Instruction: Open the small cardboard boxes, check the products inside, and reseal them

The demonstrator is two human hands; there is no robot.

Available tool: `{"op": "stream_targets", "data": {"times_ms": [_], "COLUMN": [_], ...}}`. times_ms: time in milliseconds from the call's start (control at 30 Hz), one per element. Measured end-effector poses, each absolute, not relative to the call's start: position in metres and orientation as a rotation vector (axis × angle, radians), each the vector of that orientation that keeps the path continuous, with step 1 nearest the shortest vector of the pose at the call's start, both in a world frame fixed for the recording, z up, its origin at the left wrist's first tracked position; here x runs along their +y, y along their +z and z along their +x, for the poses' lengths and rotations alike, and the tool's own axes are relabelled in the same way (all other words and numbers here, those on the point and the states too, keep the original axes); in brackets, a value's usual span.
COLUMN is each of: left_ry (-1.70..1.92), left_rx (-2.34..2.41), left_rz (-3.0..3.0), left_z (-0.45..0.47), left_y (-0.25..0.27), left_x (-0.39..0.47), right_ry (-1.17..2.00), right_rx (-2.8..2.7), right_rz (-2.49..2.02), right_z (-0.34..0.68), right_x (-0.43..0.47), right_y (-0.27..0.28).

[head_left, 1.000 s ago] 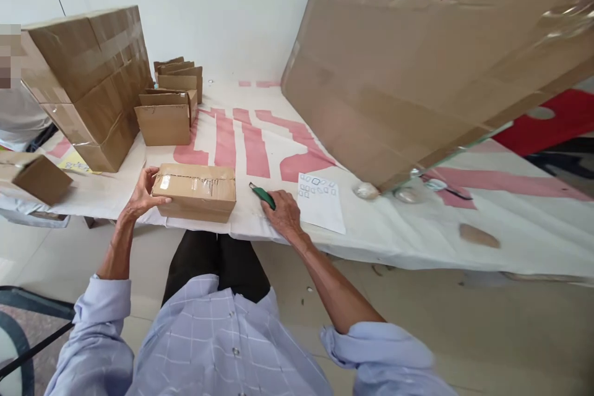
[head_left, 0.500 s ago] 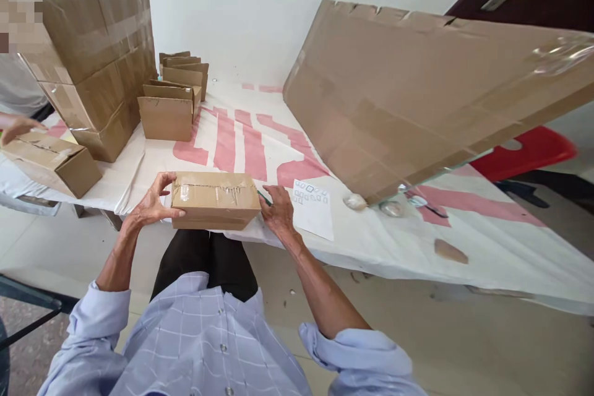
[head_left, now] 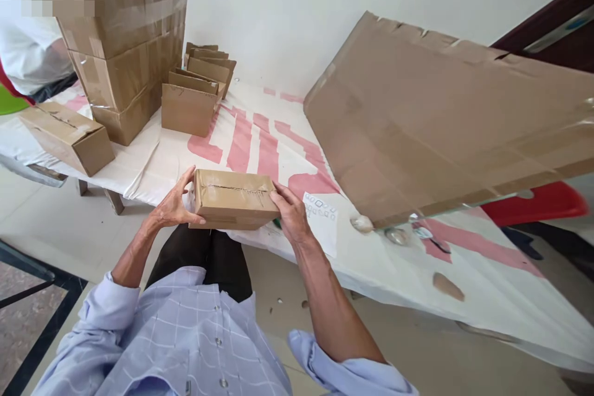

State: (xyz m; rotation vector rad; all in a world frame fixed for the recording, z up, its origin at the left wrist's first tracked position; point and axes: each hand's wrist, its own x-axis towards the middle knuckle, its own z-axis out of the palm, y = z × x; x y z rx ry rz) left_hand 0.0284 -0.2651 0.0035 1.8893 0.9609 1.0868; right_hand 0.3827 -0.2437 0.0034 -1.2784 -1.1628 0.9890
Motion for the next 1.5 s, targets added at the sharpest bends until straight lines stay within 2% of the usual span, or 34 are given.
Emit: {"op": "stream_targets", "data": {"times_ms": [300,567,967,1167,1400,1500], "left_ry": [1.158,1.174,1.247,1.243,1.151,1.145], "left_rx": [0.982,1.007,1.087,1.149,1.317,1.352], "left_rz": [1.851,1.87,1.978,2.042,2.105,2.14], "left_z": [0.052,0.058,0.054,0.063,0.081,0.088], "left_y": [-0.011,-0.02,0.009,0.028,0.052,0.06], "left_x": [-0.269,-0.274,-0.283,-0.292,-0.304,-0.308], "right_ry": [1.128,1.158,1.101,0.84,-0.015,-0.238], "right_rx": [-0.952,-1.038,-0.988,-1.131,-1.632,-1.968], "right_rz": [-1.245,-1.207,-1.207,-1.25,-1.068,-0.86], "right_z": [0.399,0.409,0.394,0.399,0.375,0.349], "right_x": [-0.244,-0.24,-0.246,-0.249,-0.278,-0.295], "right_y": [-0.002,-0.006,-0.011,0.019,0.097,0.132]}}
